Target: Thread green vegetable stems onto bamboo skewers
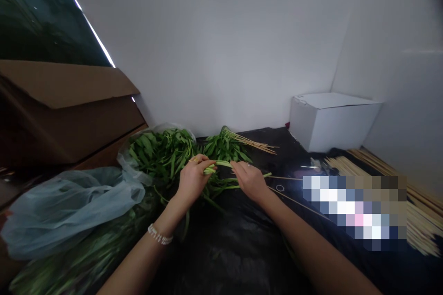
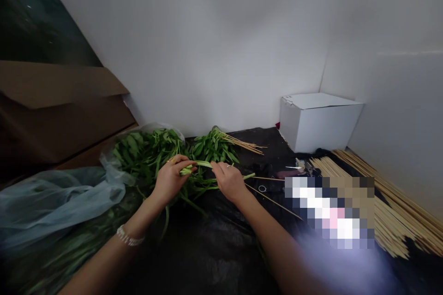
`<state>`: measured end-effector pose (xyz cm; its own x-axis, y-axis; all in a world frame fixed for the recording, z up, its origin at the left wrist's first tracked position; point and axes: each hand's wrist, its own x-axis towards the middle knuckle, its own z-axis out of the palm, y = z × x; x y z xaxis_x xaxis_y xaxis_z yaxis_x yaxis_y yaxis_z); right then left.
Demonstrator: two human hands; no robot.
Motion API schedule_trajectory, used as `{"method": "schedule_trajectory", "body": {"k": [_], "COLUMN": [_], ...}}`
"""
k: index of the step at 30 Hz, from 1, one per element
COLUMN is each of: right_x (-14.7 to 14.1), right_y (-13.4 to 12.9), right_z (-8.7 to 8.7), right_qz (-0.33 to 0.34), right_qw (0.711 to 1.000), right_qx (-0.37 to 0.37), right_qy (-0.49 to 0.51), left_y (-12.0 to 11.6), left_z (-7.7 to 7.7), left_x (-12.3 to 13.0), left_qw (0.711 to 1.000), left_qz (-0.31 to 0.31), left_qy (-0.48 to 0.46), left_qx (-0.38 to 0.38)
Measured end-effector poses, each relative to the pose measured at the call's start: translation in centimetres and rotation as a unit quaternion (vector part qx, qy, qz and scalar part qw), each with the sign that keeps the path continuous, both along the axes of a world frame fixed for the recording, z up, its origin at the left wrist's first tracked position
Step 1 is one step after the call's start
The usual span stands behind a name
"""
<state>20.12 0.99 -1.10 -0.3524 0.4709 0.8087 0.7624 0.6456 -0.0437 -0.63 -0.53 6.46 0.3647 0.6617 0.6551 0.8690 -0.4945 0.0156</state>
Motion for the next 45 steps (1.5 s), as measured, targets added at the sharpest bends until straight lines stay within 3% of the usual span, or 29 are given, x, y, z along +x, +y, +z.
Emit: {"method": "schedule_trajectory", "body": {"k": [6, 13, 21, 25, 31, 34, 37, 39, 42, 45], "right_x": [-0.3, -0.5, -0.6, -0.6, -0.9, -0.6, 0.4, 1.1, 1.7, 1.4], "right_y": [-0.2, -0.4, -0.6, -0.5, -0.5, -0.2, 0.7, 1.7, 2.9, 3.2], "right_z": [-0.2, -0.3, -0.3, -0.3, -0.2, -0.1, -0.4, -0.7, -1.1, -1.0], "right_qz": [0.004, 0.001, -0.004, 0.000, 0.008, 0.013, 0.004, -0.003, 0.027, 0.071], "right_qw": [0.999, 0.999, 0.998, 0.998, 0.997, 0.995, 0.992, 0.987, 0.970, 0.941], "right_qx": [0.000, -0.033, -0.036, -0.036, -0.073, -0.094, -0.121, -0.142, -0.167, -0.206], "right_qy": [-0.036, -0.035, -0.055, -0.051, -0.029, -0.011, 0.026, 0.079, 0.172, 0.259], "left_y": [0.3, 0.3, 0.2, 0.3, 0.5, 1.4, 3.0, 3.9, 3.8, 2.4], "left_z": [-0.8, -1.5, -1.4, -1.3, -1.7, -1.7, -0.7, 0.4, 2.1, 2.9], "left_x": [-0.1, -0.7, -0.5, -0.7, 0.0, 0.0, -1.8, -3.7, -5.6, -4.9], "left_qw": [0.997, 0.992, 0.974, 0.976, 0.991, 0.981, 0.934, 0.895, 0.868, 0.850], "left_qz": [0.041, 0.018, 0.017, 0.035, 0.084, 0.103, 0.130, 0.124, 0.071, 0.019], "left_qy": [0.059, 0.118, 0.224, 0.215, 0.058, -0.068, -0.272, -0.394, -0.454, -0.457], "left_qx": [-0.027, -0.050, -0.019, -0.020, -0.086, -0.149, -0.194, -0.169, -0.189, -0.260]}}
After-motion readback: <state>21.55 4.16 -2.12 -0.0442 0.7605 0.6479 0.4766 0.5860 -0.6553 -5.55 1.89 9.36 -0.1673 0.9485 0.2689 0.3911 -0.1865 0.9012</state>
